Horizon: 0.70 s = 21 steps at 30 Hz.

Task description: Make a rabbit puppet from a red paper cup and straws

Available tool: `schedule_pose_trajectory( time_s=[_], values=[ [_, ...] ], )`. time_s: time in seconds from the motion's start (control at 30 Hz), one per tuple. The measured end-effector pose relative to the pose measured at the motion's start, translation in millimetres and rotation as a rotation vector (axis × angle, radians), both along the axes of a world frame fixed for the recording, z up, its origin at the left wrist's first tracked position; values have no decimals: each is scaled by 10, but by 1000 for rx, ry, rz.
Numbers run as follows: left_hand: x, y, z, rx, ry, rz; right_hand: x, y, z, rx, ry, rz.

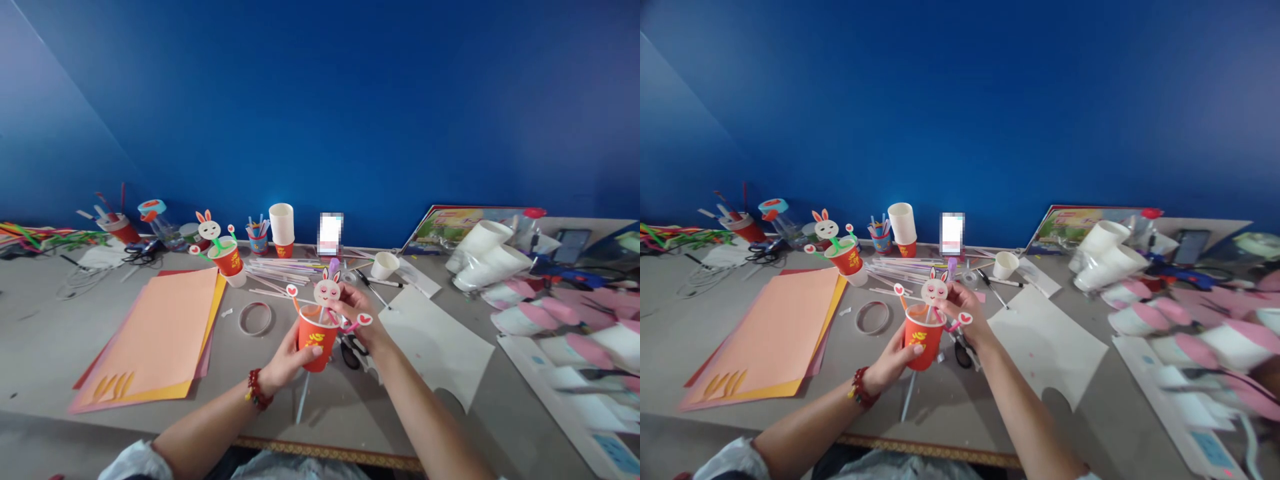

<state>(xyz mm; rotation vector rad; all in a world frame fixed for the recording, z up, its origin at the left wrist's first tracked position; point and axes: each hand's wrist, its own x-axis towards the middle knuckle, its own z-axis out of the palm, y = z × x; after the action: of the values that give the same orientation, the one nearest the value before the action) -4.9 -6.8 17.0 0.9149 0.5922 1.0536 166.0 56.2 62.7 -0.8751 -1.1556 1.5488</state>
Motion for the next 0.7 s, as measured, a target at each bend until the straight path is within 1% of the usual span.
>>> schedule_pose_trajectory(
  time_s=[0.13, 0.27, 0.4, 0.5, 0.57, 0.63, 0.7],
  values=[
    [8, -4, 3, -21, -20, 0, -10, 16, -32, -9, 5, 3],
    [5, 11, -7, -19, -35, 6, -8, 29, -25, -3, -15, 7],
    [-6, 49, -39, -13, -51, 67, 21, 23, -36, -51, -52, -19],
    [-30, 85, -59, 1, -53, 130, 70, -50, -86, -53, -142, -48],
    [-48, 111, -70, 22, -46, 189, 96, -151, -133, -37, -218, -8],
    [-64, 140, -81, 48, -30, 264, 91, -285, -181, -22, -288, 90],
    [-74, 167, -90, 68, -14, 325, 40, -428, -227, -22, -358, 150]
  ],
)
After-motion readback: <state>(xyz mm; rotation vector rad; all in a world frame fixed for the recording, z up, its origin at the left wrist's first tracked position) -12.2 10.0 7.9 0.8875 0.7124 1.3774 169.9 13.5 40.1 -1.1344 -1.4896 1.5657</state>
